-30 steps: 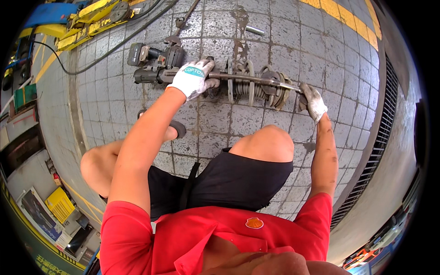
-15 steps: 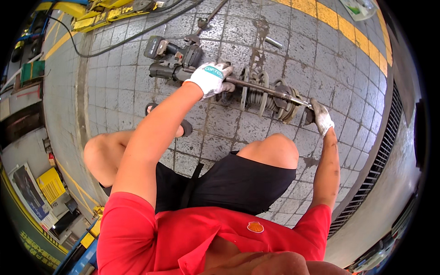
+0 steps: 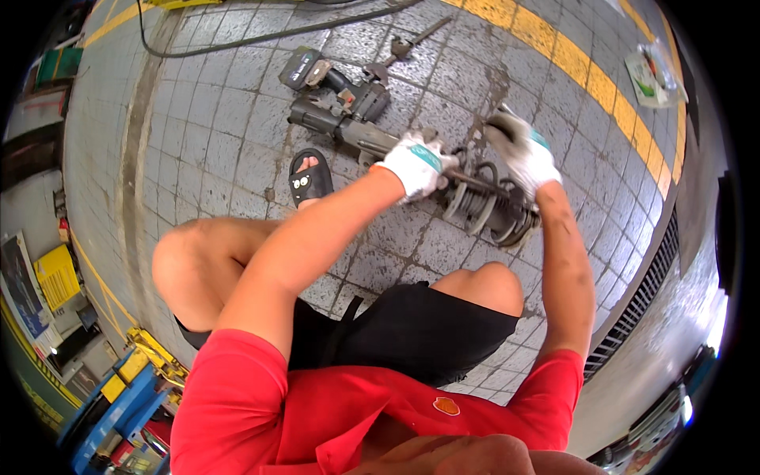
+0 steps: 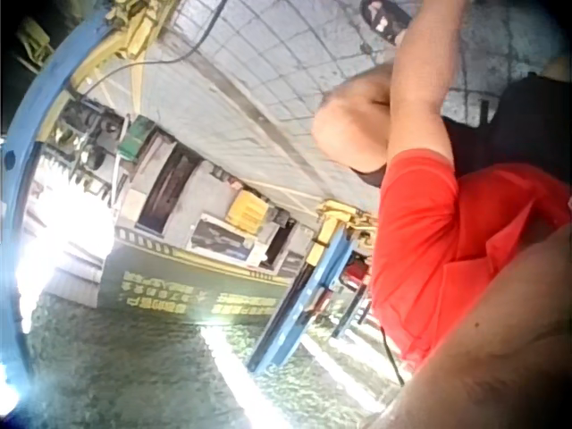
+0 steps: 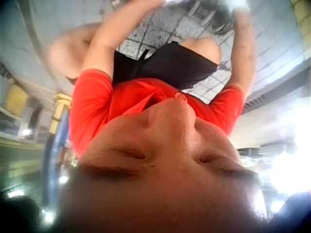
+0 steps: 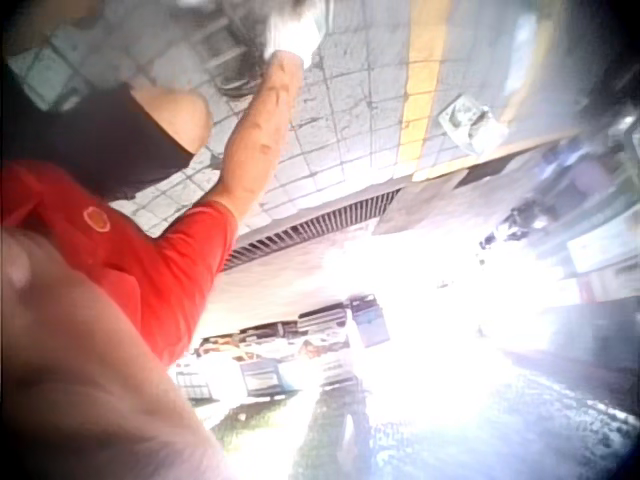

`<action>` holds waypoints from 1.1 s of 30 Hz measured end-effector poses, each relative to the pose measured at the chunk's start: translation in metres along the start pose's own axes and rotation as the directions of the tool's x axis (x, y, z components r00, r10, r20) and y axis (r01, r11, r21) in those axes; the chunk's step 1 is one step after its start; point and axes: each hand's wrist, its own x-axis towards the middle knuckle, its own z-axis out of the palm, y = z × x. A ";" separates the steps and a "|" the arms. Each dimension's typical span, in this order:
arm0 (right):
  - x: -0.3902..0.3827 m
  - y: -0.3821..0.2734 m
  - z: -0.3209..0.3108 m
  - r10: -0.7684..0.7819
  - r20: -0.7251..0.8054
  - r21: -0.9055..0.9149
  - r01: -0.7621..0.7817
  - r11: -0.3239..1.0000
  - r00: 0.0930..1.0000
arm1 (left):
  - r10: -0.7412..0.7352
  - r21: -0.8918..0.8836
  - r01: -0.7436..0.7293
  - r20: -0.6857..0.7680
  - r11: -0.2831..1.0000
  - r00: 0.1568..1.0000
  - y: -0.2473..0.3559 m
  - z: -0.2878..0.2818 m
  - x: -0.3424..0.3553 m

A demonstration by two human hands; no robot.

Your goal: The person sits on the floor and uses a cordless impact wrench to tighten bolts on a car shock absorber assembly. They repeatedly reposition the tool and the assembly to access different fasteners.

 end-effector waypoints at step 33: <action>0.280 -0.023 0.164 -0.187 0.518 -0.768 0.550 0.327 0.835 | -0.017 -0.109 0.000 -0.156 0.994 0.988 -0.021 0.026 -0.009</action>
